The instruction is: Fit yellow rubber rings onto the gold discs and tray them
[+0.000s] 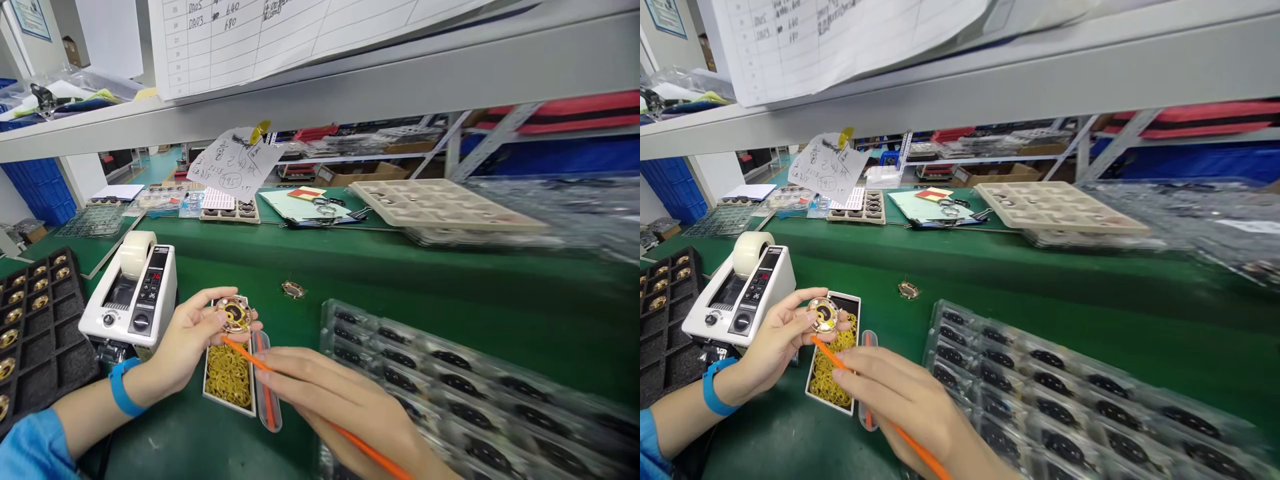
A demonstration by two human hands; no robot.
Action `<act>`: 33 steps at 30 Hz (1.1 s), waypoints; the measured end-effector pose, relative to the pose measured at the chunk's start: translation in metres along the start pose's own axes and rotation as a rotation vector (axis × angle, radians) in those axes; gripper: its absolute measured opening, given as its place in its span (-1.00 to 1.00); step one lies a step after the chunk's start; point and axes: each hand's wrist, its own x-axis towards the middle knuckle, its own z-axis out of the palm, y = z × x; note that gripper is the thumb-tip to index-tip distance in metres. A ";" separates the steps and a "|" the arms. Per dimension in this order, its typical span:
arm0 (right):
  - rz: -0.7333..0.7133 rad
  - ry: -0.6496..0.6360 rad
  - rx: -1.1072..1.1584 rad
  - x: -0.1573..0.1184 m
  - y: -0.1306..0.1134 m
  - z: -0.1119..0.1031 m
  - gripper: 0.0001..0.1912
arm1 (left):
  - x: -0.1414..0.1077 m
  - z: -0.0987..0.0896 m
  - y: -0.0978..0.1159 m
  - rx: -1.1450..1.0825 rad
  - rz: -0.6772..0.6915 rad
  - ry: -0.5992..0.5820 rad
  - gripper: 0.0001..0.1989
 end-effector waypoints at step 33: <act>0.167 0.490 -0.157 0.003 -0.012 -0.005 -0.78 | 0.001 0.007 -0.009 0.184 -0.097 0.014 -0.73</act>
